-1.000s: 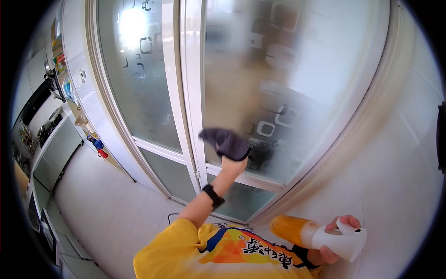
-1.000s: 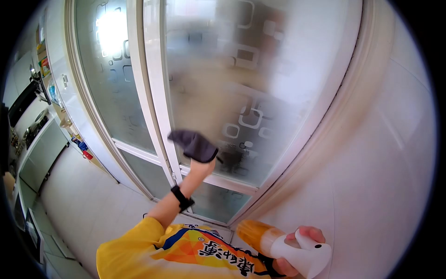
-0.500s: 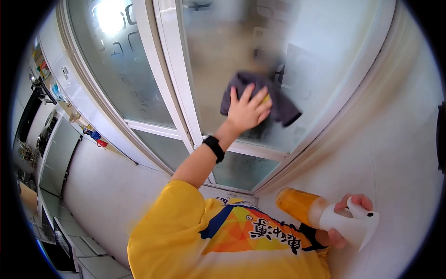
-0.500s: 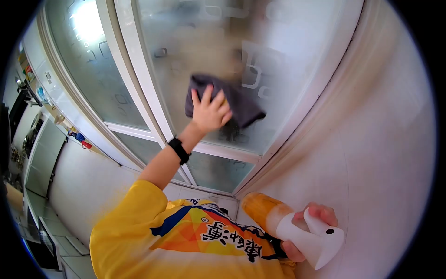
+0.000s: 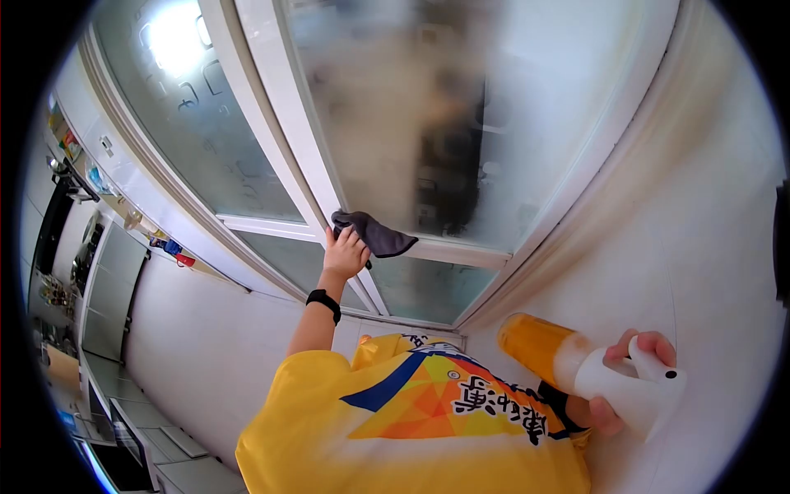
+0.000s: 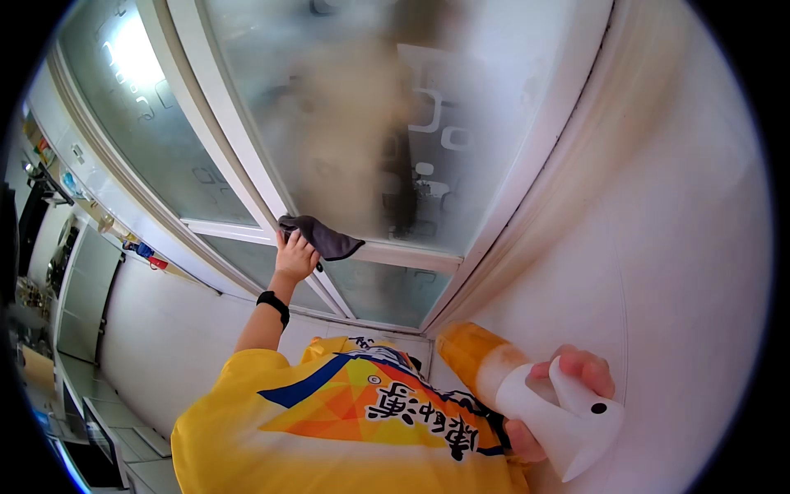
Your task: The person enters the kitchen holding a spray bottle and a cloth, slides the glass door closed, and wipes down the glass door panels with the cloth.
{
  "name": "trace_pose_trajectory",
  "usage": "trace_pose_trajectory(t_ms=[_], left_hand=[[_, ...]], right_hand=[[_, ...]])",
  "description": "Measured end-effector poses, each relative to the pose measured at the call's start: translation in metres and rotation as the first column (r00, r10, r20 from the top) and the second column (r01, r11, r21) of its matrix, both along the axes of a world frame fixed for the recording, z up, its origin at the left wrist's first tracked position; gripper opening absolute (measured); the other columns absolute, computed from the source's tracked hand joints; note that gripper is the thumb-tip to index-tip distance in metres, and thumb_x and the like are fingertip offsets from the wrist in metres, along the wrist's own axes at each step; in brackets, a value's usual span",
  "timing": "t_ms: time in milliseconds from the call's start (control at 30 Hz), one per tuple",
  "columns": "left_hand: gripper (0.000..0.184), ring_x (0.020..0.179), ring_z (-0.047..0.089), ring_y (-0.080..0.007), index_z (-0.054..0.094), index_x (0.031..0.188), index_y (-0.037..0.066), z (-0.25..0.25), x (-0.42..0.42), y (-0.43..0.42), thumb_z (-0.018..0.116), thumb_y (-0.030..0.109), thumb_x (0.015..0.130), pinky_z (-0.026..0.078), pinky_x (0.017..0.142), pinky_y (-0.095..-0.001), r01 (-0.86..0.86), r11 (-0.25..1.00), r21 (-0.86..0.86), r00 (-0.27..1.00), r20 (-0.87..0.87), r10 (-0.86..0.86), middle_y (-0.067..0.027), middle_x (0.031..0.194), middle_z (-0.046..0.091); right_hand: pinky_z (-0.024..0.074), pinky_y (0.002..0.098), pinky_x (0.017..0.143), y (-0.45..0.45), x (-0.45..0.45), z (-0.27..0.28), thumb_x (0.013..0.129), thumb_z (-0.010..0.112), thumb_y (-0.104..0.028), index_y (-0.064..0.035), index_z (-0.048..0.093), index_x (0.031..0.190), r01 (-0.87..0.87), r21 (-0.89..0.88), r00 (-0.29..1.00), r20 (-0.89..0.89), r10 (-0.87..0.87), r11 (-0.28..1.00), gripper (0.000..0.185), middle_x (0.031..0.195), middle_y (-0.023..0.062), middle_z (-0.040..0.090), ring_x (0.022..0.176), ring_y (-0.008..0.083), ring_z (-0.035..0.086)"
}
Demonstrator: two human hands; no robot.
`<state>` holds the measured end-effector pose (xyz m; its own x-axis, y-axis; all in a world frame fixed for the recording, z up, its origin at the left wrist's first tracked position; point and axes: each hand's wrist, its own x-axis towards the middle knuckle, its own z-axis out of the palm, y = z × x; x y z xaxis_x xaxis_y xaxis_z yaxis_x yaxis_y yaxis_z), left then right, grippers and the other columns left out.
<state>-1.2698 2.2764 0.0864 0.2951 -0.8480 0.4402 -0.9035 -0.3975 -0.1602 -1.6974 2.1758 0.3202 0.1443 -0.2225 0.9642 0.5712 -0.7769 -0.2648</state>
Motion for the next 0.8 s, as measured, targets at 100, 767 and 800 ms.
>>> trace_pose_trajectory(t_ms=[100, 767, 800], left_hand=[[0.033, 0.116, 0.03, -0.0386, 0.059, 0.098, 0.01, -0.019, -0.008, -0.001, 0.053, 0.033, 0.074, 0.012, 0.093, -0.0667, -0.072, 0.994, -0.079, 0.993, -0.094, 0.064, -0.0118, 0.114, 0.047], [0.037, 0.119, 0.034, -0.0105, 0.054, 0.115, 0.022, 0.097, -0.148, -0.159, 0.046, 0.021, 0.079, 0.019, 0.101, -0.0308, 0.656, 0.742, 0.139, 0.691, 0.285, -0.664, 0.0094, 0.127, 0.042], [0.037, 0.119, 0.034, -0.0106, 0.053, 0.115, 0.023, 0.114, -0.145, -0.162, 0.046, 0.021, 0.079, 0.019, 0.101, -0.031, 0.665, 0.735, 0.135, 0.659, 0.357, -0.662, 0.0097, 0.129, 0.04]], right_hand=[[0.045, 0.0267, 0.065, 0.001, 0.004, 0.003, 0.057, 0.068, -0.011, 0.004, 0.047, 0.113, 0.002, -0.029, 1.0, 0.016, -0.002, 1.0, 0.062, 0.121, 0.0177, 0.042, 0.092, 0.0264, 0.047], [0.039, 0.0283, 0.06, -0.003, 0.005, -0.003, 0.056, 0.071, -0.013, 0.0003, 0.046, 0.114, 0.114, -0.007, 0.983, -0.145, -0.114, 0.993, 0.065, 0.118, 0.0105, 0.046, 0.084, 0.0218, 0.05], [0.0397, 0.0282, 0.06, -0.004, 0.004, -0.003, 0.056, 0.071, -0.013, 0.0002, 0.047, 0.114, 0.127, -0.019, 0.979, -0.157, -0.128, 0.992, 0.064, 0.118, 0.0106, 0.045, 0.085, 0.0223, 0.05]])
